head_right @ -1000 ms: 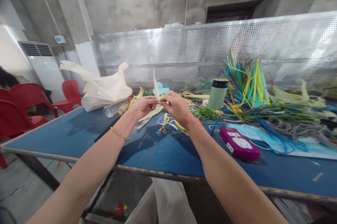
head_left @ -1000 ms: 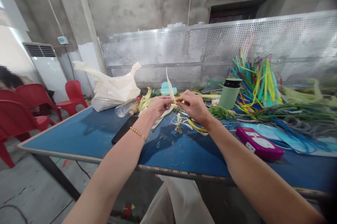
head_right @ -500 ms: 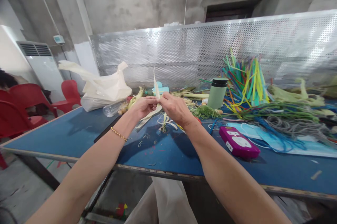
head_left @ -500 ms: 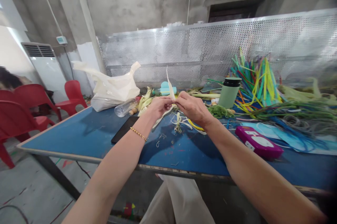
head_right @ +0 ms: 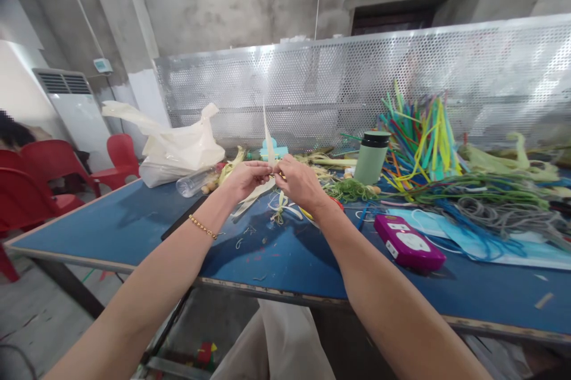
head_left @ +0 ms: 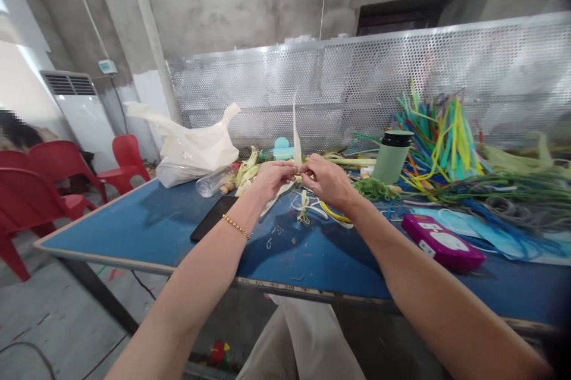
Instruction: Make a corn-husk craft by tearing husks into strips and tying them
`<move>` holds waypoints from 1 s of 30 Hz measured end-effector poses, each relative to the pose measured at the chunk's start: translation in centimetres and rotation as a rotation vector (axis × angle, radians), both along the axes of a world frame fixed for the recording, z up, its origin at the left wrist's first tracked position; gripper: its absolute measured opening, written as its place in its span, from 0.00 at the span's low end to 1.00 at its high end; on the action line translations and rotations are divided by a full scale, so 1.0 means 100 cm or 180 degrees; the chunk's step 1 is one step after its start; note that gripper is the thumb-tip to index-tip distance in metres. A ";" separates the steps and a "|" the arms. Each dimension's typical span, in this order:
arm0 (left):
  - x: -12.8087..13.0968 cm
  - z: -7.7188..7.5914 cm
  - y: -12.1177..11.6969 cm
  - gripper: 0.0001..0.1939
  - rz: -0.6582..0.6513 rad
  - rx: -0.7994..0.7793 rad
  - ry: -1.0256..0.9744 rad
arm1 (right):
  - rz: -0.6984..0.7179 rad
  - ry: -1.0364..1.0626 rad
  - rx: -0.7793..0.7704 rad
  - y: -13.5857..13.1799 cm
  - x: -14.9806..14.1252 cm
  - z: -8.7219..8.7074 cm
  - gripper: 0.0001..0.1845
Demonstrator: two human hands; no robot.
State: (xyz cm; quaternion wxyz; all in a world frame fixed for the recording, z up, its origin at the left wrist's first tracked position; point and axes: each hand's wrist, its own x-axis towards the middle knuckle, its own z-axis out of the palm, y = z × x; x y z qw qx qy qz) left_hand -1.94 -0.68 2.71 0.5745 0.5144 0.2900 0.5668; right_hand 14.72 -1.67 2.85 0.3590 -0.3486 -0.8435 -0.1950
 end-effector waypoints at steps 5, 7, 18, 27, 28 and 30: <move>-0.001 0.001 -0.003 0.05 0.0048 0.0246 0.0303 | -0.0063 0.0248 -0.0330 -0.001 0.002 0.003 0.06; -0.001 0.002 -0.005 0.06 0.0042 0.0329 0.0422 | -0.0112 0.0337 -0.0445 -0.002 0.002 0.004 0.06; 0.000 0.007 -0.010 0.10 -0.0020 0.0442 0.0615 | -0.0117 0.0694 -0.0646 0.003 0.005 0.003 0.05; 0.004 0.006 -0.011 0.11 0.0172 0.0579 0.0537 | -0.0065 0.0924 -0.0849 -0.002 0.000 0.005 0.05; 0.004 0.006 -0.012 0.11 0.0208 0.0566 0.0524 | -0.0086 0.0989 -0.0849 -0.002 -0.001 0.005 0.04; 0.005 0.007 -0.013 0.10 0.0257 0.0536 0.0482 | -0.0083 0.1162 -0.0845 -0.002 -0.002 0.006 0.03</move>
